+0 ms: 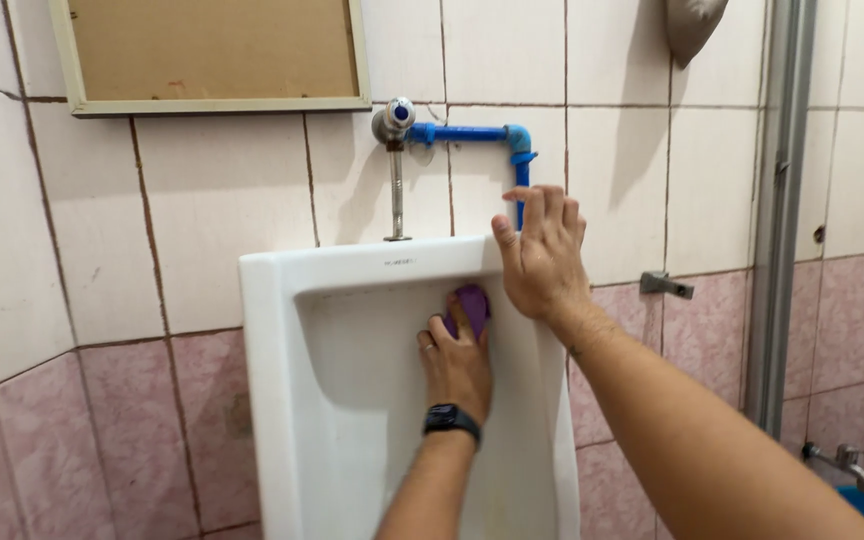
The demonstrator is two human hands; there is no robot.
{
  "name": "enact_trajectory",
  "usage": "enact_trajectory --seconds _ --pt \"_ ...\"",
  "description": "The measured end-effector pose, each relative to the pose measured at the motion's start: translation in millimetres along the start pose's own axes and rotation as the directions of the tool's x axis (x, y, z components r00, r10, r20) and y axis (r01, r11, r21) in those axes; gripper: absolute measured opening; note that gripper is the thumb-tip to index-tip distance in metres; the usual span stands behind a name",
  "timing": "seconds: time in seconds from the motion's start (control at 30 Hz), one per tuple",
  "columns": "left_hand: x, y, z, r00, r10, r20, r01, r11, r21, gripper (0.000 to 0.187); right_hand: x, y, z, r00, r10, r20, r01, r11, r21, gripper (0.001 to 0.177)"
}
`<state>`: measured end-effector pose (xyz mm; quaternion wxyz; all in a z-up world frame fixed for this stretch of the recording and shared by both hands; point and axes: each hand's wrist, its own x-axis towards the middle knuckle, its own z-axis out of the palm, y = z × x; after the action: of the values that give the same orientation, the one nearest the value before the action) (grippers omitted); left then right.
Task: The person cleans a urinal by scrubbing the interior and drain with a purple brush and then rinsing the entire surface using a handheld water sprayer.
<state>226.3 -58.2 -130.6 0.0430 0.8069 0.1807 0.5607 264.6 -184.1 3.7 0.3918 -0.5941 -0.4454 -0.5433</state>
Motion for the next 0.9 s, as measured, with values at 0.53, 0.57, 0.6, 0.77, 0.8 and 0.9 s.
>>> enact_trajectory --seconds 0.53,0.57,0.6,0.77,0.8,0.9 --pt "1 -5 0 0.993 0.116 0.033 -0.119 0.989 0.083 0.065 -3 -7 -20 0.931 -0.319 0.179 0.317 0.948 0.045 0.039" --pt "0 6 4 0.995 0.092 -0.05 -0.09 0.995 0.036 0.064 -3 -9 -20 0.914 -0.335 0.229 0.322 0.942 0.089 0.04" --pt "-1 10 7 0.989 0.063 -0.133 -0.065 0.998 -0.012 0.064 -2 -8 -20 0.913 -0.346 0.216 0.337 0.938 0.076 0.04" --pt "-9 -32 6 0.94 0.342 0.0 -0.331 0.91 0.25 0.065 -3 -6 -12 0.927 -0.338 0.163 0.336 0.941 0.042 0.038" --pt "-15 -47 -1 0.909 0.412 0.058 -0.41 0.864 0.291 0.066 -5 -8 -11 0.93 -0.326 0.169 0.322 0.945 0.053 0.038" --pt "-18 -68 -14 0.849 0.503 0.164 -0.527 0.78 0.337 0.066 -6 -9 -15 0.936 -0.299 0.186 0.292 0.954 0.066 0.038"
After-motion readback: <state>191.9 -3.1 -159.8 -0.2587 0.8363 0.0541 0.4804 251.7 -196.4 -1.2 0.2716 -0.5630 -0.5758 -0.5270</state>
